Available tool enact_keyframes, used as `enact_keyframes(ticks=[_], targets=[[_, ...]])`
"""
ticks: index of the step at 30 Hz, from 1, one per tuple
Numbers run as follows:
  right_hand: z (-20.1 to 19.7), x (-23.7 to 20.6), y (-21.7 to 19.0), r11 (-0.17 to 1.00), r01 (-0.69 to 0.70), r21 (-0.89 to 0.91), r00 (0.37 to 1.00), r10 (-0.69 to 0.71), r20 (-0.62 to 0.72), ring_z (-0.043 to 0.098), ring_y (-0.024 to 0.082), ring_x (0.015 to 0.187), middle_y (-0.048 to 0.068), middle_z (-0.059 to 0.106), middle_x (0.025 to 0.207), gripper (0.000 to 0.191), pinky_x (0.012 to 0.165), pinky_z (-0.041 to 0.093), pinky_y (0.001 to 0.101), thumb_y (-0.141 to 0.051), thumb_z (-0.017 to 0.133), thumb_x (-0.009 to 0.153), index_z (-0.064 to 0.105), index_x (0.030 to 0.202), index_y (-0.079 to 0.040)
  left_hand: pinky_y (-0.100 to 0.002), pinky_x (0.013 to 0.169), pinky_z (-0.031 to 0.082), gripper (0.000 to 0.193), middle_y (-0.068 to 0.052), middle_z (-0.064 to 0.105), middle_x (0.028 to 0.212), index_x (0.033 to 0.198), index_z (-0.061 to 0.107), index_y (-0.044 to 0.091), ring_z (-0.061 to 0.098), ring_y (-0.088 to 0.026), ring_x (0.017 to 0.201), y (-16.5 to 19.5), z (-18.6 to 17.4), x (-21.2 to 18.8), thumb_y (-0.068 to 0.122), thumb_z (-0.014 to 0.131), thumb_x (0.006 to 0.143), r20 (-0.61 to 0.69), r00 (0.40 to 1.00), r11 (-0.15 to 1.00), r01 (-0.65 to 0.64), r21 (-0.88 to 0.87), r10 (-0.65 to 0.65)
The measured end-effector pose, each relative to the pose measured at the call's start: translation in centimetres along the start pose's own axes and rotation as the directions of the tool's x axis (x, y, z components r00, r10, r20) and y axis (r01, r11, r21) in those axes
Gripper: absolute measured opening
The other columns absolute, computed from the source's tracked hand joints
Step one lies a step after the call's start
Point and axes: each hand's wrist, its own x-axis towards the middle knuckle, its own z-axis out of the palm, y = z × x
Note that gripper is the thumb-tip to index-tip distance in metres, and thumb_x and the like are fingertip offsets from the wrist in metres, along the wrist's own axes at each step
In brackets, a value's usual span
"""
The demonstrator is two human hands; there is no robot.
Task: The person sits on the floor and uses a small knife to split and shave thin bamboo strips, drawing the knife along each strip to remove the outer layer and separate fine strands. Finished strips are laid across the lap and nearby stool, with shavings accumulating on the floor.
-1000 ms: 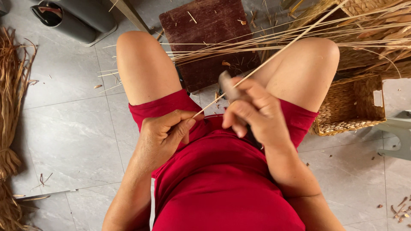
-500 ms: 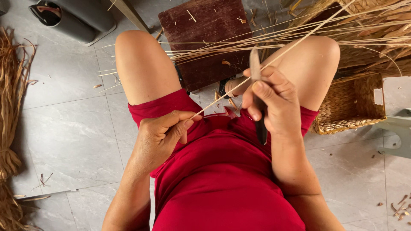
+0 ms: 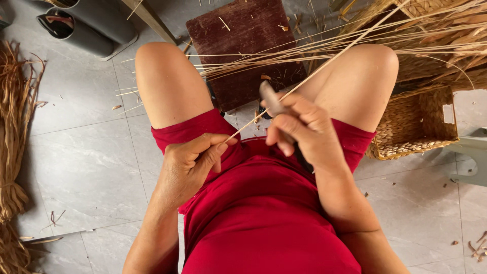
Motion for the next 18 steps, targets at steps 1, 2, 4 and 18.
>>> enact_keyframes(ticks=[1,2,4,18], targets=[[-0.7,0.0,0.0,0.999,0.042,0.014,0.999,-0.042,-0.016,0.055,0.009,0.051,0.012,0.072,0.081,0.023,0.043,0.045,0.0210,-0.011,0.055,0.110,0.064,0.127,0.001,-0.022,0.049,0.044,0.018,-0.001,0.058,0.057,0.109,0.077,0.001,0.053,-0.004,0.052,-0.1,-0.1,-0.1,0.011,0.064,0.101,0.005,1.000,1.000,0.015,0.002,-0.015],[-1.4,-0.2,-0.1,0.998,0.054,0.020,0.997,-0.053,-0.062,0.054,0.009,0.052,0.012,0.071,0.081,0.024,0.045,0.044,0.0212,-0.011,0.057,0.110,0.064,0.128,0.001,-0.022,0.048,0.044,0.018,0.000,0.058,0.057,0.109,0.077,0.001,0.053,-0.004,0.052,-0.2,-0.1,-0.2,0.011,0.063,0.101,0.010,1.000,1.000,0.029,0.005,-0.029],[-2.4,-0.3,-0.6,0.996,0.081,0.030,0.985,-0.076,-0.153,0.053,0.010,0.053,0.011,0.068,0.080,0.025,0.047,0.042,0.0217,-0.012,0.059,0.110,0.064,0.131,0.001,-0.022,0.048,0.043,0.018,0.000,0.057,0.056,0.109,0.077,0.001,0.053,-0.004,0.052,-0.4,-0.3,-0.3,0.011,0.063,0.101,0.019,0.999,0.999,0.039,0.003,-0.039],[1.3,-0.8,-0.7,0.996,-0.090,-0.009,0.994,0.091,0.064,0.055,0.008,0.052,0.012,0.071,0.080,0.039,0.049,0.047,0.0189,-0.011,0.057,0.107,0.050,0.145,-0.001,-0.023,0.049,0.049,0.023,-0.003,0.066,0.066,0.113,0.074,0.002,0.061,-0.007,0.054,0.8,1.0,0.9,0.014,0.057,0.104,0.114,0.993,0.998,0.034,-0.047,-0.029]])
